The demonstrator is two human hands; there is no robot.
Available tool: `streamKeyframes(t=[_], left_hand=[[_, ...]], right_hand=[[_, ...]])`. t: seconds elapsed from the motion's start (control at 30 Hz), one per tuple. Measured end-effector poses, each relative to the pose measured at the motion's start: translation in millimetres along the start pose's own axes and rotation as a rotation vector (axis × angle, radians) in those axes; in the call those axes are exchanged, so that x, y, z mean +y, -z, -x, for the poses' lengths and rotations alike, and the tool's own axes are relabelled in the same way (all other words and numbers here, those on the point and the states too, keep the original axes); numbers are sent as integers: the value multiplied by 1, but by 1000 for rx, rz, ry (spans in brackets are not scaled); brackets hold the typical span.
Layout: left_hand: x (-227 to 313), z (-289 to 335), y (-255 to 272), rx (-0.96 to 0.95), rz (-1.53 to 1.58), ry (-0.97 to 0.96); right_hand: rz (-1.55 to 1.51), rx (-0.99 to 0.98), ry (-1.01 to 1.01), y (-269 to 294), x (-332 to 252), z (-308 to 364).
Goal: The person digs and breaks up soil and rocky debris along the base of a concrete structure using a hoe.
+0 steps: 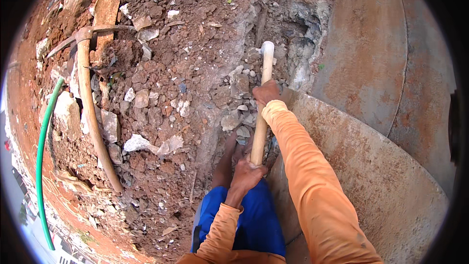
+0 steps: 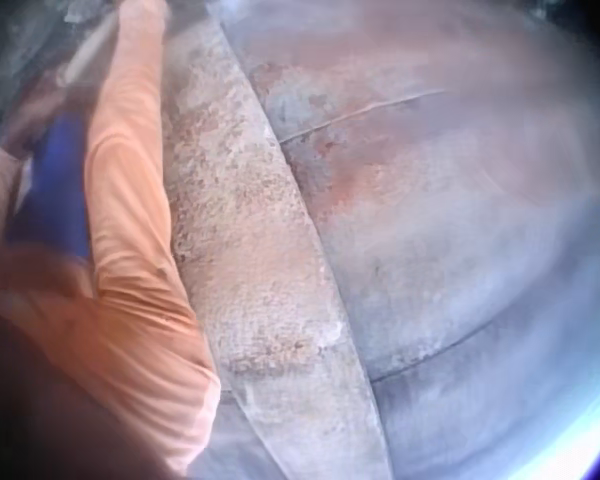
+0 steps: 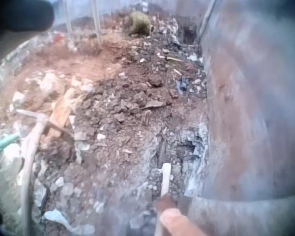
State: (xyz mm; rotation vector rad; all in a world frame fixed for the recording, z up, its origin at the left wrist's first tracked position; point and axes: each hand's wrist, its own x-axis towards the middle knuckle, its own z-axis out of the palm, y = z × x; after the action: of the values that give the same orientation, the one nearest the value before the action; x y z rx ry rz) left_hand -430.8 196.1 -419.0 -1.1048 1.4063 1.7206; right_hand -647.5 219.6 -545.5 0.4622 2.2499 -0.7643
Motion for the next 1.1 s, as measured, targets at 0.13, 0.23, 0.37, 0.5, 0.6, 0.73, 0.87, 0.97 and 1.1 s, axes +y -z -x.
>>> streamKeyframes(t=[0.13, 0.23, 0.37, 0.5, 0.6, 0.73, 0.87, 0.97, 1.1], left_hand=[[-10, 24, -22, 55, -154, -9], [-16, 12, -37, 30, -147, 18], [-11, 10, -28, -31, -169, 29], [-28, 36, -21, 104, -201, -109], [13, 65, -26, 73, -100, 2], [41, 94, -34, 40, -20, -4], [89, 149, 8, -5, 48, 87], [116, 198, 35, -97, 71, 45], [123, 298, 113, -120, -24, 55]], right_hand=[[29, -178, -94, 19, 31, 3], [217, -47, 42, 3, 65, -21], [-35, -204, -186, 5, 55, -15], [-140, -117, -185, 8, 50, 25], [-76, -221, -158, 32, 37, 35], [-13, -281, -150, 42, 45, 35], [38, -406, -196, 23, 4, 88], [-454, -584, -92, 46, 30, 100], [-964, -646, -497, 51, 8, 171]])
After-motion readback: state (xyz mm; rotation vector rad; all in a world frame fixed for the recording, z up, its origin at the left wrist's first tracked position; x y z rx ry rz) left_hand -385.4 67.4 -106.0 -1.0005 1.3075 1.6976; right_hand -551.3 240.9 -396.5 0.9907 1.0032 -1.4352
